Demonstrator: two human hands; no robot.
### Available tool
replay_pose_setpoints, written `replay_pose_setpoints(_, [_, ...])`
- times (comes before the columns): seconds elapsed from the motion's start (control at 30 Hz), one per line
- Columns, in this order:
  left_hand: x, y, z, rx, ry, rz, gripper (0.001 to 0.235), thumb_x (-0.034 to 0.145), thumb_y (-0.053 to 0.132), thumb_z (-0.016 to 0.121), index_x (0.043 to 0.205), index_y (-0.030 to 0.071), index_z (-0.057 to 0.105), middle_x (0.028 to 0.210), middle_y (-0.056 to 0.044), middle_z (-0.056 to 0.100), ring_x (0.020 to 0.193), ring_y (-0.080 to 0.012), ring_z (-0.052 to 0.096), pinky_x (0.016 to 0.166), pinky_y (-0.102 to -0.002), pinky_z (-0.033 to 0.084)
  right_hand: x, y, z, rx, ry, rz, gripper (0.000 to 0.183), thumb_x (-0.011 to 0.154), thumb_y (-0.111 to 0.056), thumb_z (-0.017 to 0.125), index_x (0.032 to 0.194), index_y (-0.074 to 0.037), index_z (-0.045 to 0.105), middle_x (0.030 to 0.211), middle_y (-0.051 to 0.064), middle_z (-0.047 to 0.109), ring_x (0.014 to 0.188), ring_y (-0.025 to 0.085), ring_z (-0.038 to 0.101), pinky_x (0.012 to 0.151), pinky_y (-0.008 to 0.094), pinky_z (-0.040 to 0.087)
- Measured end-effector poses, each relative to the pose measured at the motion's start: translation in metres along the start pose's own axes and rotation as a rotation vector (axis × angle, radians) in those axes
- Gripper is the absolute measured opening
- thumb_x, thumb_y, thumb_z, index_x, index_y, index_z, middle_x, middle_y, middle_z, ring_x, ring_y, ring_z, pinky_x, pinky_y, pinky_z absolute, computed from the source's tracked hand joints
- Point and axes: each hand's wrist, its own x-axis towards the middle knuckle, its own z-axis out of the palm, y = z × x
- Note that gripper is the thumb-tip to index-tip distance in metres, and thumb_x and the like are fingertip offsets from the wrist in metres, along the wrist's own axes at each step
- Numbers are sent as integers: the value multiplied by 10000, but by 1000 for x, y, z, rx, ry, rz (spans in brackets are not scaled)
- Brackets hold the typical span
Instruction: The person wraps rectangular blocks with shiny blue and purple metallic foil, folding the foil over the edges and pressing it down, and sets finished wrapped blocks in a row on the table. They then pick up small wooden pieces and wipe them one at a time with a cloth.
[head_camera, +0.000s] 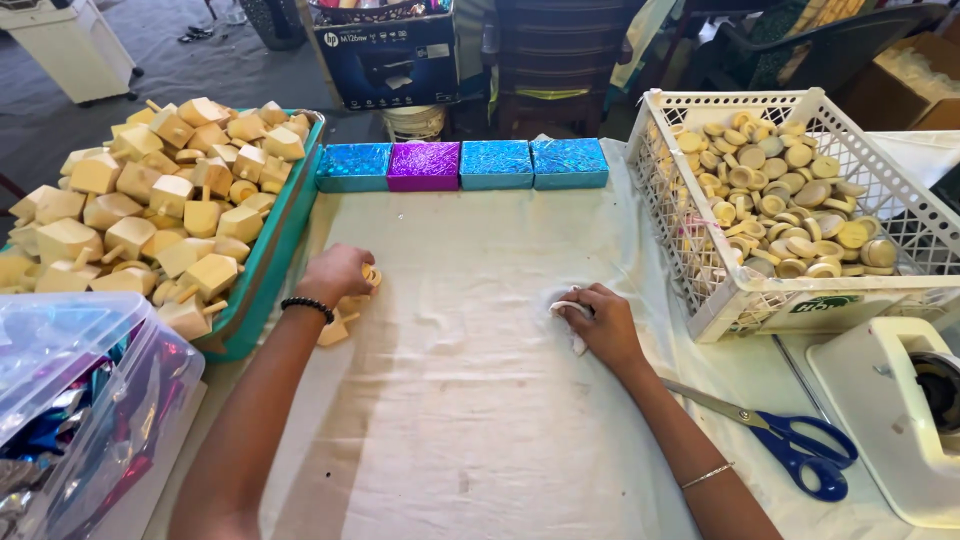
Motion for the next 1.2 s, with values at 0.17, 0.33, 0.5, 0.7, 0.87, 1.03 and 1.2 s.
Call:
replay_pose_setpoints(0.17, [-94,28,2,88,123,46,687,801,550,761,1416,345,534,1380,-127,556,1198,-439,582,840,-573,535,0,-4,-2,-7,-5,27,193,817,-167,802,992,-86,801,950,114,733,801,245,702,727,342,541])
replay_pose_setpoints(0.33, [-75,-11,61,277,446,96,440,967,480,588,1395,374,584,1303,-128,600,1169,-428,609,735,-558,571,-3,-4,0,-27,0,13,177,819,-161,790,980,-92,813,933,119,732,820,257,698,730,341,538])
replay_pose_setpoints(0.5, [-56,-16,84,242,539,53,408,1049,438,551,1444,340,576,1370,-130,609,1153,-369,634,802,-514,574,-2,1,-5,12,-10,-11,185,833,-170,784,996,-84,801,984,112,735,808,242,710,733,335,546])
replay_pose_setpoints(0.7, [-102,18,20,220,350,46,669,879,676,555,1492,432,447,1609,-133,338,1398,-452,399,1018,-741,340,0,-3,-3,21,-31,36,181,833,-178,778,989,-92,811,968,109,741,796,241,718,729,333,553])
replay_pose_setpoints(0.87, [-110,17,34,195,445,89,639,917,602,565,1507,393,438,1623,-128,351,1427,-424,386,1046,-712,328,-2,0,-2,-25,-14,-45,188,838,-172,777,1005,-91,804,987,113,740,837,255,711,756,341,551])
replay_pose_setpoints(1.03, [-110,4,41,277,669,164,649,905,493,615,1510,313,467,1562,-87,440,1429,-363,432,1061,-690,339,-2,-6,-3,-52,-39,47,207,829,-181,793,1018,-96,800,957,118,736,815,267,711,743,368,548])
replay_pose_setpoints(1.2, [-100,-16,53,94,473,153,647,933,435,619,1529,233,466,1568,-64,474,1347,-335,487,1009,-602,407,-5,-3,-2,-24,-6,-9,188,823,-151,766,1002,-110,805,999,105,736,824,254,725,747,354,569])
